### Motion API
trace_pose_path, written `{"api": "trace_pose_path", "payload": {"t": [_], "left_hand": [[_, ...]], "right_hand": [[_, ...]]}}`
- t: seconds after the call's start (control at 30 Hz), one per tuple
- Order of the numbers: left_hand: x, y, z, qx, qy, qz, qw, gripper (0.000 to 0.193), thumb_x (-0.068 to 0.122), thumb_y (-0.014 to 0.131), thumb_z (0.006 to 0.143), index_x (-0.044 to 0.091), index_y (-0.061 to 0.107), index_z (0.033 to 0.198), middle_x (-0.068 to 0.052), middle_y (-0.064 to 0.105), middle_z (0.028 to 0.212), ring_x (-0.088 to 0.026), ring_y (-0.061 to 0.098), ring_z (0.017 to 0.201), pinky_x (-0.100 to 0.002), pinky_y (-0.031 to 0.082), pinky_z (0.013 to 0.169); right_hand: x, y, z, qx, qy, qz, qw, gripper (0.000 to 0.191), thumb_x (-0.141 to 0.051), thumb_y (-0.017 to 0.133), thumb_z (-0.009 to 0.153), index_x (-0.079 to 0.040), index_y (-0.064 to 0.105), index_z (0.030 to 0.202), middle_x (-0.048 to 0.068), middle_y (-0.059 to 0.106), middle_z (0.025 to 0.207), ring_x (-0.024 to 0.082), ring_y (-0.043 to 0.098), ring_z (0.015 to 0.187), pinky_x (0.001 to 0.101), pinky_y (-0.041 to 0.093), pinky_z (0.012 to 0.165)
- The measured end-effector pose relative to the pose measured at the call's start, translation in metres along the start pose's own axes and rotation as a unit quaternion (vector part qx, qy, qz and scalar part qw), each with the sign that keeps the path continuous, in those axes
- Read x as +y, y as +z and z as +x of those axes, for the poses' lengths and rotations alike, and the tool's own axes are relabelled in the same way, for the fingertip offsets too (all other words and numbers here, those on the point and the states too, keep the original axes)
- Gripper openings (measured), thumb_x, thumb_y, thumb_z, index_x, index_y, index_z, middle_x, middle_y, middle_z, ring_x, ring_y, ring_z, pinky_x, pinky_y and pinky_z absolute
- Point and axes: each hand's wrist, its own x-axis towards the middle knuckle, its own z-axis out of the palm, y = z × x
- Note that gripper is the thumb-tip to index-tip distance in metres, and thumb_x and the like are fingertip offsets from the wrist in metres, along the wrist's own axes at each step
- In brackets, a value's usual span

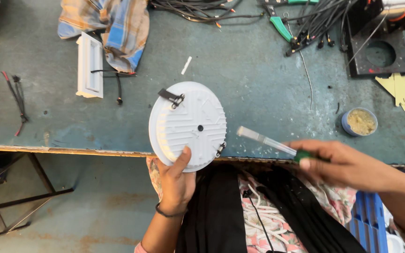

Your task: The person assembles round LED panel lights at a workbench. They use a screwdriver to fasten a driver to the back of a panel, press an LED disc into the housing, solder a wire to the panel with a soldering iron, apply paste from a small container, then place the finished panel into a bin and start the next unit.

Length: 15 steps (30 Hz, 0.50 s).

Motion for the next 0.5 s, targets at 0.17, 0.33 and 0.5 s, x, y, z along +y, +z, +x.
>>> {"api": "trace_pose_path", "payload": {"t": [0.17, 0.33, 0.5], "left_hand": [[-0.001, -0.024, 0.004, 0.001, -0.042, -0.053, 0.998, 0.055, -0.004, 0.064, 0.092, -0.001, 0.048, 0.144, -0.014, 0.058, 0.140, -0.029, 0.056, 0.131, -0.048, 0.044, 0.113], [-0.007, -0.040, 0.012, -0.016, -0.064, -0.088, 0.994, 0.055, -0.002, 0.064, 0.093, 0.000, 0.047, 0.146, -0.014, 0.057, 0.143, -0.030, 0.054, 0.134, -0.048, 0.042, 0.115], [-0.014, -0.047, 0.030, 0.009, -0.069, -0.119, 0.990, 0.059, 0.002, 0.066, 0.091, -0.002, 0.046, 0.146, -0.015, 0.058, 0.143, -0.030, 0.055, 0.134, -0.048, 0.042, 0.115]], "right_hand": [[-0.001, -0.003, 0.045, 0.332, -0.142, -0.256, 0.897, 0.038, -0.027, 0.058, 0.099, -0.016, 0.061, 0.135, 0.014, 0.071, 0.096, 0.038, 0.069, 0.088, 0.0477, 0.053, 0.072], [-0.024, -0.016, 0.086, 0.437, -0.151, -0.365, 0.808, 0.035, -0.020, 0.065, 0.097, -0.014, 0.065, 0.131, 0.015, 0.068, 0.106, 0.040, 0.065, 0.102, 0.0495, 0.052, 0.084], [-0.081, -0.057, 0.134, 0.433, -0.302, -0.340, 0.779, 0.028, -0.019, 0.074, 0.093, -0.009, 0.073, 0.120, 0.017, 0.068, 0.104, 0.038, 0.065, 0.096, 0.0463, 0.051, 0.082]]}}
